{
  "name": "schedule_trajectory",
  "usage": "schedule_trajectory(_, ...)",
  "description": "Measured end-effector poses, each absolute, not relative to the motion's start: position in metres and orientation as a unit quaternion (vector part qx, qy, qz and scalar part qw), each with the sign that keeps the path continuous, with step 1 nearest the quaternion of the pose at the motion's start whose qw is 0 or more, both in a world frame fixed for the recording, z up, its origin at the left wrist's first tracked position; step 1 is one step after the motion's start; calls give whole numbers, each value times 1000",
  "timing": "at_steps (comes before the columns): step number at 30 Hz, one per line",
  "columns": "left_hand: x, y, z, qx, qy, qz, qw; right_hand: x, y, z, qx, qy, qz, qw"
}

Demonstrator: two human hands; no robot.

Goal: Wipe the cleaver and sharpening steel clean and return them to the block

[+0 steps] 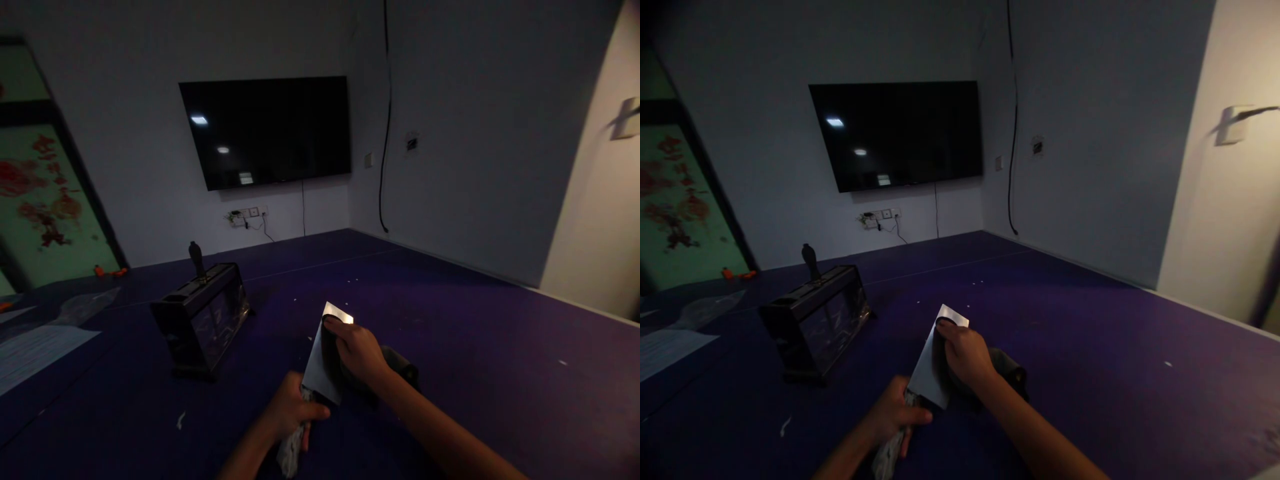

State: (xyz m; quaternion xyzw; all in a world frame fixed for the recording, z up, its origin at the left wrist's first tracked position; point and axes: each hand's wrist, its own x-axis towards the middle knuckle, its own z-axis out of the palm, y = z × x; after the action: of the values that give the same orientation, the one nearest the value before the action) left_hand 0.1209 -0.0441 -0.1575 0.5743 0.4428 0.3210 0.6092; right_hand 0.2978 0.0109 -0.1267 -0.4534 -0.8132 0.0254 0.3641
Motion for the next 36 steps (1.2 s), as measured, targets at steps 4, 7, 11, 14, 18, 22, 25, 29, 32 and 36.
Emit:
schedule_trajectory(4, 121, -46, -154, 590, 431, 303, 612, 307, 20, -125, -469, -799, 28, 375)
schedule_trajectory(7, 120, -46, -152, 596, 431, 289, 613, 310, 23, -125, -469, -798, 29, 376)
schedule_trajectory(11, 120, -44, -151, 598, 428, 280, 617, 311, 25, -127, -464, -795, 33, 390)
schedule_trajectory(14, 119, -43, -153, 600, 432, 271, 617, 310, 27, -128, -459, -789, 42, 407)
schedule_trajectory(18, 119, -44, -155, 597, 439, 277, 612, 309, 28, -130, -456, -782, 59, 421)
schedule_trajectory(22, 119, -45, -157, 593, 428, 295, 615, 306, 27, -131, -452, -782, 69, 423)
schedule_trajectory(25, 119, -43, -159, 588, 438, 304, 608, 303, 24, -132, -450, -788, 70, 415)
schedule_trajectory(29, 119, -41, -161, 580, 451, 312, 603, 299, 19, -131, -438, -800, 71, 403)
schedule_trajectory(32, 119, -41, -161, 580, 448, 309, 605, 296, 15, -130, -437, -804, 69, 397)
schedule_trajectory(36, 120, -42, -160, 579, 448, 313, 605, 295, 12, -128, -452, -802, 60, 385)
